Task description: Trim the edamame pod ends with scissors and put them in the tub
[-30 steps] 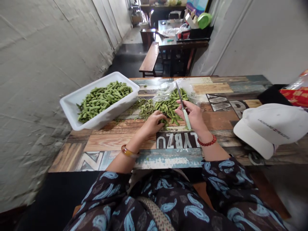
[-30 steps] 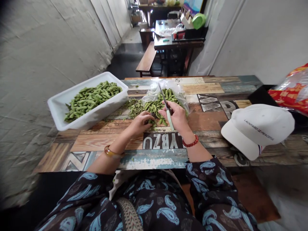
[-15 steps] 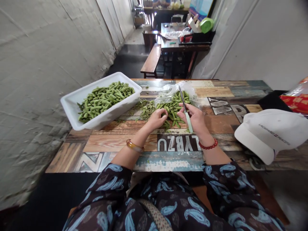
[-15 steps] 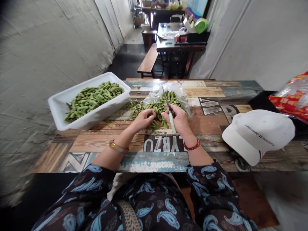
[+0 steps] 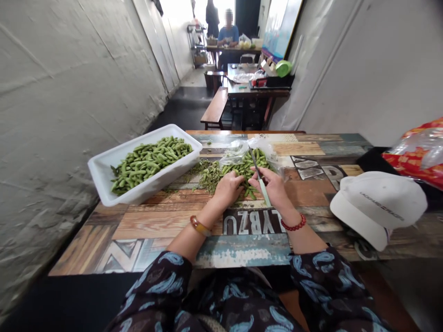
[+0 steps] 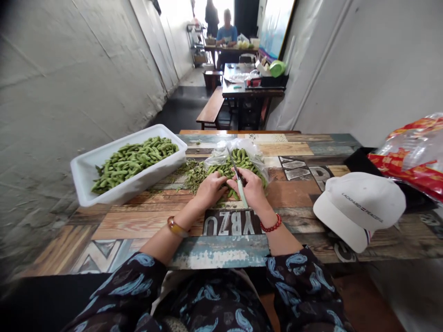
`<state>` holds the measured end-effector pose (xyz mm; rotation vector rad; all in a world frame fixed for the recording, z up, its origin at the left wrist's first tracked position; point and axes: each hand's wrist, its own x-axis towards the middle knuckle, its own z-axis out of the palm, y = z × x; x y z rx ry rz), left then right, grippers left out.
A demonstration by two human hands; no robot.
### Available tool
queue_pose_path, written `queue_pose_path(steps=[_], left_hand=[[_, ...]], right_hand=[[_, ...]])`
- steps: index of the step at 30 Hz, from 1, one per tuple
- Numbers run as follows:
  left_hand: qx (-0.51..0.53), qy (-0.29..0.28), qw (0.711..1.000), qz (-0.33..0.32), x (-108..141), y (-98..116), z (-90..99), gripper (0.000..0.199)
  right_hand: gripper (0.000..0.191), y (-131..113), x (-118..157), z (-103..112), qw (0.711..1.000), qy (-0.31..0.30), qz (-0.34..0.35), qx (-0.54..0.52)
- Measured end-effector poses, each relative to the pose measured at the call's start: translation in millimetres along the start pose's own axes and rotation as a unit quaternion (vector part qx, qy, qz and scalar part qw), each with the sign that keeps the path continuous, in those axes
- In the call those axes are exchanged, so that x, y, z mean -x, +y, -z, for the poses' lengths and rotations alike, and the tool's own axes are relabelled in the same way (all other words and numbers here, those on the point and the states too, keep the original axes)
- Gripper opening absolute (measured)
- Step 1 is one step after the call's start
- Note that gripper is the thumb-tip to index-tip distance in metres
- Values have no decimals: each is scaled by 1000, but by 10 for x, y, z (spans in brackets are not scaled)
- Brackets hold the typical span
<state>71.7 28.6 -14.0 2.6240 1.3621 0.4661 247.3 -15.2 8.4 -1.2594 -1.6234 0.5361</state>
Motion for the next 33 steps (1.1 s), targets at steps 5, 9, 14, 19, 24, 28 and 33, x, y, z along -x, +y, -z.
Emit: queue_pose_path(steps=[5,9,14,19,24,28,33], left_hand=[[100,44,994,-9,69,-36,12,17],[298,84,949,61,151,-74,98,16],[600,43,772,204,298,-117,243,28],[718,50,656,229,394,-139,374,45],[723,65,645,239,427,-146,395,41],[696,61,674,239,441,-152,354,38],[659,59,715,225,451,-143,330,38]], right_hand=[[38,2,11,-34,1000,-1,8,2],[38,20,15,-53,1000,-6,8,5],[39,55,26,-61,1000,-15,-7,7],[41,79,60,-82,1000,-24,-9,-1],[39,55,76,-104,999,-34,-9,7],[39,45,79,-128,999,-47,-5,13],[36,39,108,-195,997,-76,26,20]])
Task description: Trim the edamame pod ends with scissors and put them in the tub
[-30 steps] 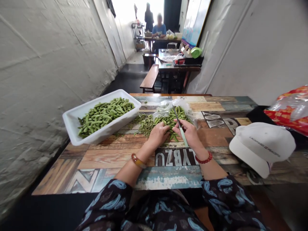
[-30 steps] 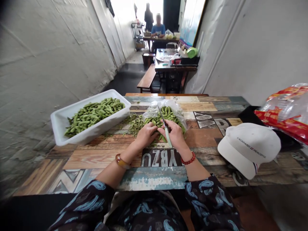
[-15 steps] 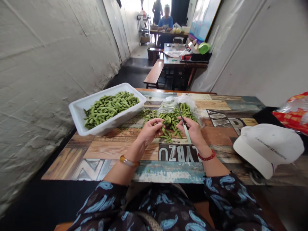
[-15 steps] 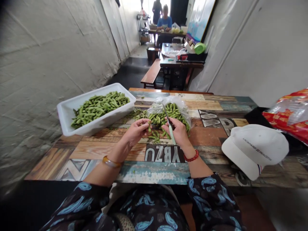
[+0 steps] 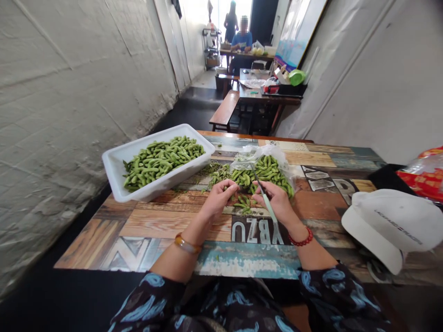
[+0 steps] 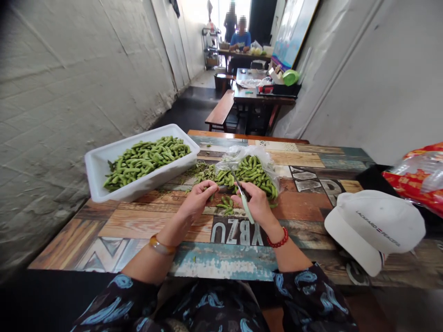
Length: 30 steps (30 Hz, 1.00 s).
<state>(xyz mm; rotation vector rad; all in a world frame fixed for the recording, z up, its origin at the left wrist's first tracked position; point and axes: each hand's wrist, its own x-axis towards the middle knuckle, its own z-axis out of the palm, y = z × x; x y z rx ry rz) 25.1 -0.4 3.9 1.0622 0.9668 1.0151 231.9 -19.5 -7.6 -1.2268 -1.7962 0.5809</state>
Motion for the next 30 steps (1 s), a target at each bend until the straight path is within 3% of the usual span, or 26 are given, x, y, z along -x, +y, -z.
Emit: queue_pose_path(steps=[8,13,16,22,30], left_hand=[[-81,16,995,-55,20,-23,28,32],[-140,-41,985,-88,52,-40,-60,26],[-172,-48,978,-107,69,-50,-112,23],[-151,-62,981,-109,83,-47,-97,30],[-159,-92,978,-96,107,-41,-116,17]], right_hand=[[36,-33,22,-103,999,-13,48,23],[35,-82,18,-150,999,16,44,-3],[33,-119,26,-171,999,7,33,-40],[25,-179,34,-183,999,-3,23,-49],[25,-188,35,-196,999,19,40,-27]])
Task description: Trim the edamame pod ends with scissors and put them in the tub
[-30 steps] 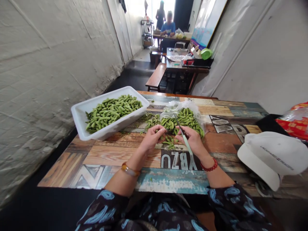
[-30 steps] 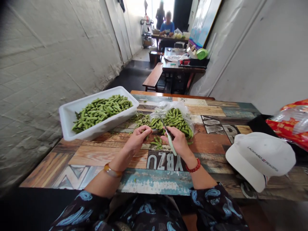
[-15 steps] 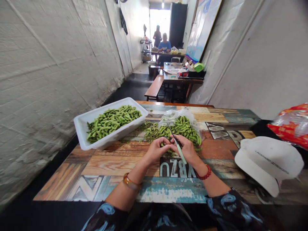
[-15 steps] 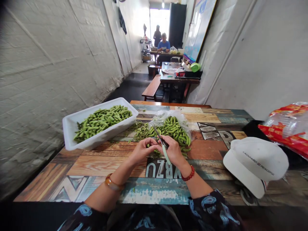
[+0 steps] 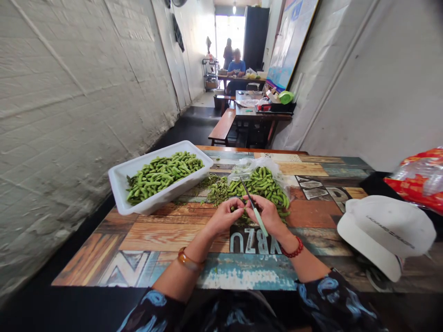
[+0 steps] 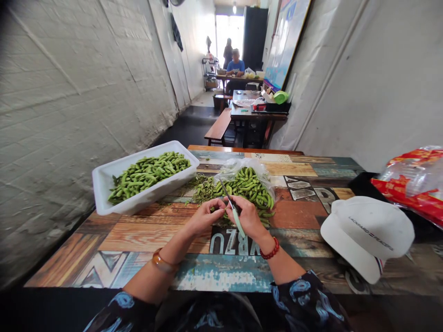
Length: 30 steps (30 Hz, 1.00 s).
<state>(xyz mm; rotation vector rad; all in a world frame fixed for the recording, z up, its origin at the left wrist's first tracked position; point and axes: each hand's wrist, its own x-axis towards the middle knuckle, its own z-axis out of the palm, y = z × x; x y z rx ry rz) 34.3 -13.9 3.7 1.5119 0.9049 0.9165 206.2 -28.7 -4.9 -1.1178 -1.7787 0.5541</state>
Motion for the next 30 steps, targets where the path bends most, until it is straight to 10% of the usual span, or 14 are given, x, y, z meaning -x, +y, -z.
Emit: queue_pose_path(steps=[30], left_hand=[[38,-8,997,64,12,-13,125,37]], right_hand=[[33,11,1,131,995,45,-80,-36]])
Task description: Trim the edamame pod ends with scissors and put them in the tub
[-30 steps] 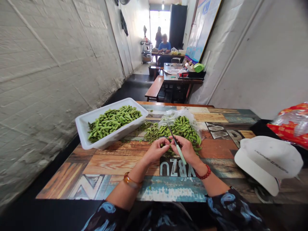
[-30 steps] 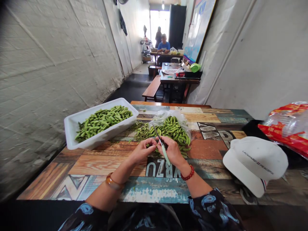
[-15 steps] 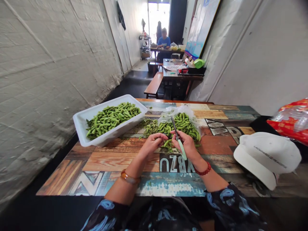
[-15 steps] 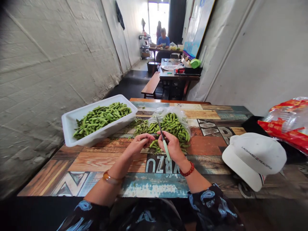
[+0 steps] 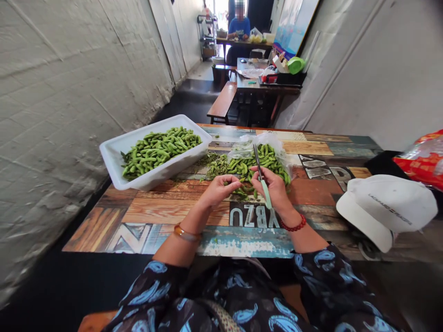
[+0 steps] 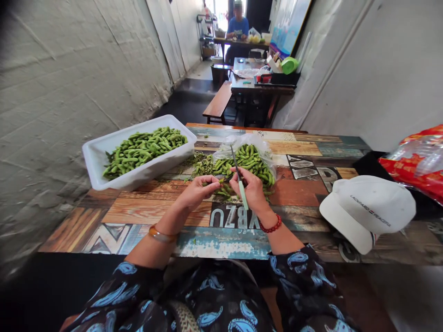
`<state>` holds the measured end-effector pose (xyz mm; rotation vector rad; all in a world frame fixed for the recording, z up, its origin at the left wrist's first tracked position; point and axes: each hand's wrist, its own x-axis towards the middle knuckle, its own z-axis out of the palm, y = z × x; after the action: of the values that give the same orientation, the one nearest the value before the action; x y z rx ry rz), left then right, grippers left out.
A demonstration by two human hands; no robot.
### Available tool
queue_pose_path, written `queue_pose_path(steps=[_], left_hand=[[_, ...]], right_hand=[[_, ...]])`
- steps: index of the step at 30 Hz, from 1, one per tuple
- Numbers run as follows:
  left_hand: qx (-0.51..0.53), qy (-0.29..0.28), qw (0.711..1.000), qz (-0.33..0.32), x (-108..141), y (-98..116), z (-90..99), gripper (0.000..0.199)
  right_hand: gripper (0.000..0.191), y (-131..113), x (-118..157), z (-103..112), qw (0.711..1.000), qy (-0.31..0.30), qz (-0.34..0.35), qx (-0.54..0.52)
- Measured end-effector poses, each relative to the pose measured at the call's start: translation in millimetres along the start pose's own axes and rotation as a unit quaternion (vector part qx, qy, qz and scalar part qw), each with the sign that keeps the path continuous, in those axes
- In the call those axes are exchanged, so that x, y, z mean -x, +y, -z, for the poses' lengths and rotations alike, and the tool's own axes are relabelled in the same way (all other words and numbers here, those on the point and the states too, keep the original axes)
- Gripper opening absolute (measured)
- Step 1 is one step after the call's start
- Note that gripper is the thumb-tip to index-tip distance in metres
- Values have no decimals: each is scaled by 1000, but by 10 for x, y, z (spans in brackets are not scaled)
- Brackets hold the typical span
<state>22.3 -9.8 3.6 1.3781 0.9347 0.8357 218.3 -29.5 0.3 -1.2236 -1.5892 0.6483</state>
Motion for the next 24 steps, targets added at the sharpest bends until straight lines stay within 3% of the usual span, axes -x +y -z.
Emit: queue_pose_path(steps=[9,24], left_hand=[[133,54,989,22,39,14,38,42],[250,29,968,-1,54,77,69,38]], right_hand=[[45,97,-31,118,984,-124,113,65],[45,138,15,88,992,-118,42,22]])
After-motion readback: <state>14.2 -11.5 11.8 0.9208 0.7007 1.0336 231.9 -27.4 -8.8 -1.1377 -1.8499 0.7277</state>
